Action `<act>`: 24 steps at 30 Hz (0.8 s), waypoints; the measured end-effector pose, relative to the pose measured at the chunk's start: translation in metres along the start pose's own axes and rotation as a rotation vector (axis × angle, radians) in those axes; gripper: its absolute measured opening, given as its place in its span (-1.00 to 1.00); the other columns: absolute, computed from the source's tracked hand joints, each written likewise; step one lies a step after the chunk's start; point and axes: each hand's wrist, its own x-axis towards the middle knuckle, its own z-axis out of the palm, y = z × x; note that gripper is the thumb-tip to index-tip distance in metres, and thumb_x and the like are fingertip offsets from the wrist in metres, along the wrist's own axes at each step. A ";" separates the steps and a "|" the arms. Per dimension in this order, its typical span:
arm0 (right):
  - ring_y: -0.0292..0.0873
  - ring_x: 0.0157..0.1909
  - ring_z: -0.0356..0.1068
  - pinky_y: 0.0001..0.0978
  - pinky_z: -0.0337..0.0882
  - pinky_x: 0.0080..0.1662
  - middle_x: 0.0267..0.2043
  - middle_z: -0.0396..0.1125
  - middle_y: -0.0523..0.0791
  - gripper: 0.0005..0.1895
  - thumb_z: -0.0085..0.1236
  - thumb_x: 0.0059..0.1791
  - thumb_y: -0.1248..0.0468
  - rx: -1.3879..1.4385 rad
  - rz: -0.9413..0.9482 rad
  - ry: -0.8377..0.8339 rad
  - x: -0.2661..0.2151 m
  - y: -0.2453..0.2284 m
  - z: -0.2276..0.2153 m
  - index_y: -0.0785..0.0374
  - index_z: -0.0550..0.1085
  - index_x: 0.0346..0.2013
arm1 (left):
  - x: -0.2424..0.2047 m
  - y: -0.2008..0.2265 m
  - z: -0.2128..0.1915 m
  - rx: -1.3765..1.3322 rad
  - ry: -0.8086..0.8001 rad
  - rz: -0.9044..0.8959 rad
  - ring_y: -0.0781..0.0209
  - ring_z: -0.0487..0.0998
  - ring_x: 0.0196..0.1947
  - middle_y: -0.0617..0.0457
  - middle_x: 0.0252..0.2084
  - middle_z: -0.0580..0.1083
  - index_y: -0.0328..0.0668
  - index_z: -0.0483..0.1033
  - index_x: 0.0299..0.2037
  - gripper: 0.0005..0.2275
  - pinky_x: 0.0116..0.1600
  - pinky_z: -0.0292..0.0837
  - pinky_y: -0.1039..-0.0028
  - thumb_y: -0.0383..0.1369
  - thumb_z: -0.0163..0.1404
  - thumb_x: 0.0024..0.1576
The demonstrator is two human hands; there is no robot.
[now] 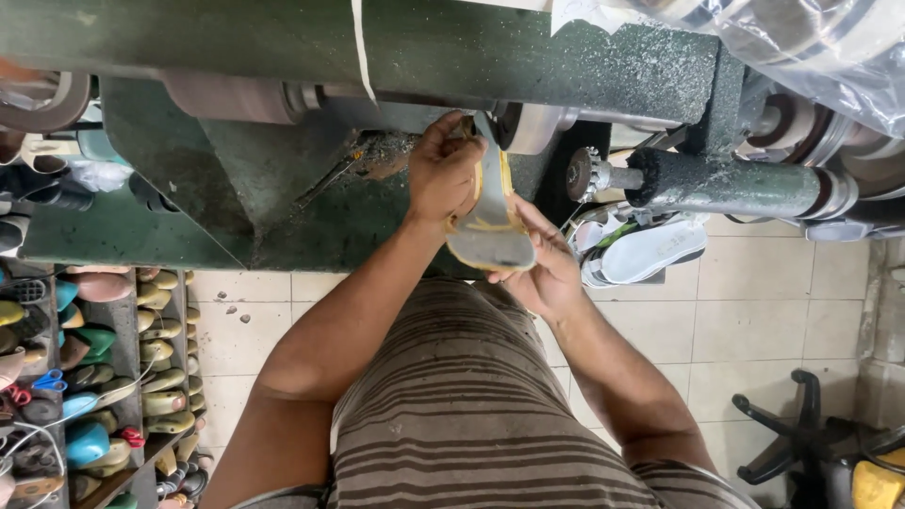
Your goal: The person holds a flip-flop and presses its sole against a rotating grinding wheel to smooth or shape the edge. The person repeatedly repositions the flip-flop to grind different sections of the sole and strap, then briefly inspects the result before continuing.
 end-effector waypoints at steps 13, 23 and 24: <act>-0.11 -0.26 0.52 -0.37 0.53 -0.26 0.04 0.46 0.23 -0.50 0.33 -0.05 0.52 -1.428 -0.516 0.096 -0.011 -0.010 0.021 0.52 0.28 0.09 | -0.099 0.110 -0.051 0.476 -0.360 -0.017 0.34 0.58 -0.51 -0.03 -0.24 0.59 -0.04 0.47 0.27 -0.49 -0.49 0.48 0.57 -0.56 0.17 0.07; 0.03 -0.50 0.43 -0.15 0.43 -0.46 -0.36 0.48 -0.07 -0.86 0.34 -0.04 0.41 -1.949 -0.645 -0.235 -0.005 0.007 0.040 0.23 0.52 -0.25 | -0.124 0.151 -0.059 0.703 -0.535 0.224 0.14 0.65 -0.56 -0.06 -0.32 0.62 -0.10 0.47 0.25 -0.50 -0.42 0.60 0.37 -0.49 0.14 0.03; -0.02 -0.53 0.39 -0.16 0.41 -0.47 -0.35 0.46 -0.11 -0.86 0.27 -0.02 0.42 -1.999 -0.664 -0.275 -0.007 0.011 0.043 0.19 0.45 -0.31 | -0.127 0.154 -0.060 0.714 -0.539 0.207 0.10 0.65 -0.56 -0.07 -0.37 0.62 -0.11 0.48 0.24 -0.51 -0.45 0.60 0.33 -0.47 0.14 0.02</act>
